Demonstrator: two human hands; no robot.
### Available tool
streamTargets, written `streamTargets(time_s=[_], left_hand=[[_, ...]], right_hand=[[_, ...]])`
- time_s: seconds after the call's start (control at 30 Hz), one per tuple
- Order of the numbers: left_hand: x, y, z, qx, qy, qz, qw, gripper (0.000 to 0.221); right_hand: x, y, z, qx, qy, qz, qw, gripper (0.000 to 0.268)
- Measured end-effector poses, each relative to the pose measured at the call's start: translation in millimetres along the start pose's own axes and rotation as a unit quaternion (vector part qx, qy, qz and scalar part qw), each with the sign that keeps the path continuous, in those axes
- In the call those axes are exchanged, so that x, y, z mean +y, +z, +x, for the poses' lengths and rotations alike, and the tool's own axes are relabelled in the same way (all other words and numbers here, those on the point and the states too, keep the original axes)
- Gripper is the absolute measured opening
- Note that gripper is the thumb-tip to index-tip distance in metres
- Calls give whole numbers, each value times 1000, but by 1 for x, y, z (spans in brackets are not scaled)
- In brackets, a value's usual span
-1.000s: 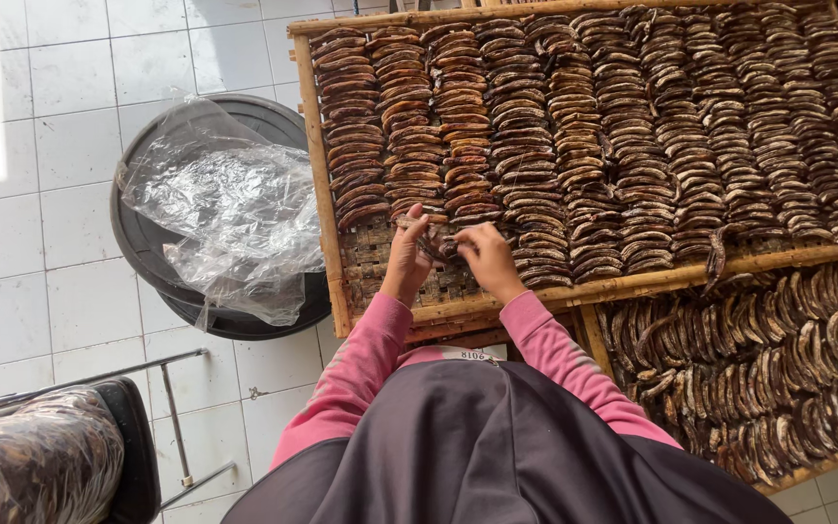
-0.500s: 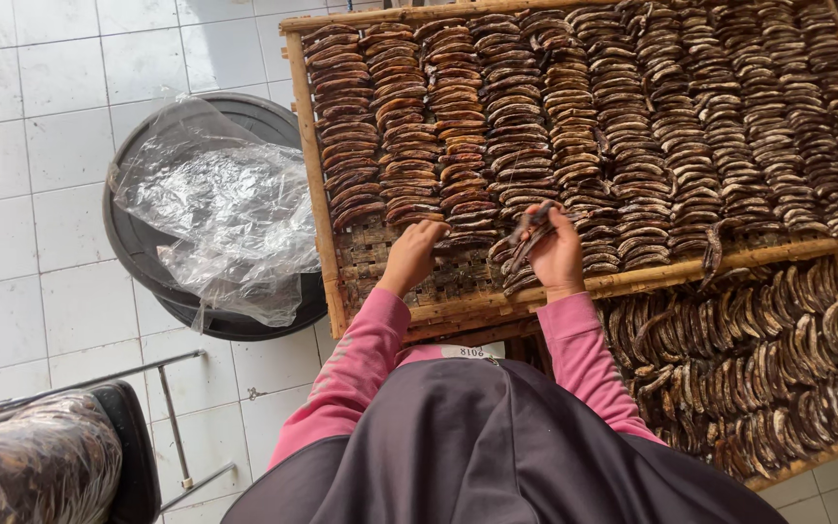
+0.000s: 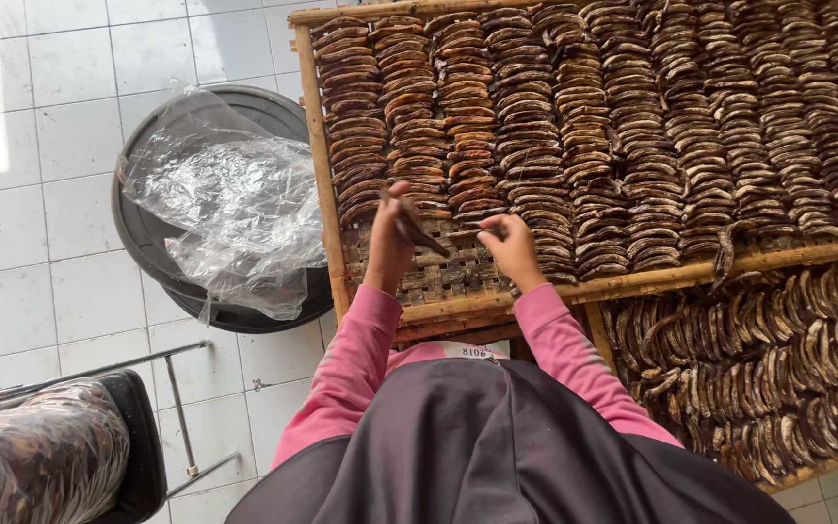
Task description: The person picks up dried food items from a large tray, places them into a clear plastic bag on a chair, and سپس continues picking up and organizing more items on the tray.
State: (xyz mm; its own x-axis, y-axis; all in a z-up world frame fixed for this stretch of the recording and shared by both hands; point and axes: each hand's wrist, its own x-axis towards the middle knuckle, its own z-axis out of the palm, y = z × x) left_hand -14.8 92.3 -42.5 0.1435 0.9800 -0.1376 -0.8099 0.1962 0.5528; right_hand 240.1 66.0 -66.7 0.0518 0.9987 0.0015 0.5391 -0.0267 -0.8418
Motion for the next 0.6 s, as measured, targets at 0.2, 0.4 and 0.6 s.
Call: streamTargets(time_s=[0.2,0.4,0.6], left_hand=[[17,2,-5,111,-8,-212,971,47],[2,6,1,63,10,166,984,64],[-46,41,18,-76,63,579,810,61]], right_hand=[[-30,41,3,-51,-158,-299,940,16],[-28,-8,9,-28,-95,107,989,4],[-34,-103,-21,55,92,695,711,16]])
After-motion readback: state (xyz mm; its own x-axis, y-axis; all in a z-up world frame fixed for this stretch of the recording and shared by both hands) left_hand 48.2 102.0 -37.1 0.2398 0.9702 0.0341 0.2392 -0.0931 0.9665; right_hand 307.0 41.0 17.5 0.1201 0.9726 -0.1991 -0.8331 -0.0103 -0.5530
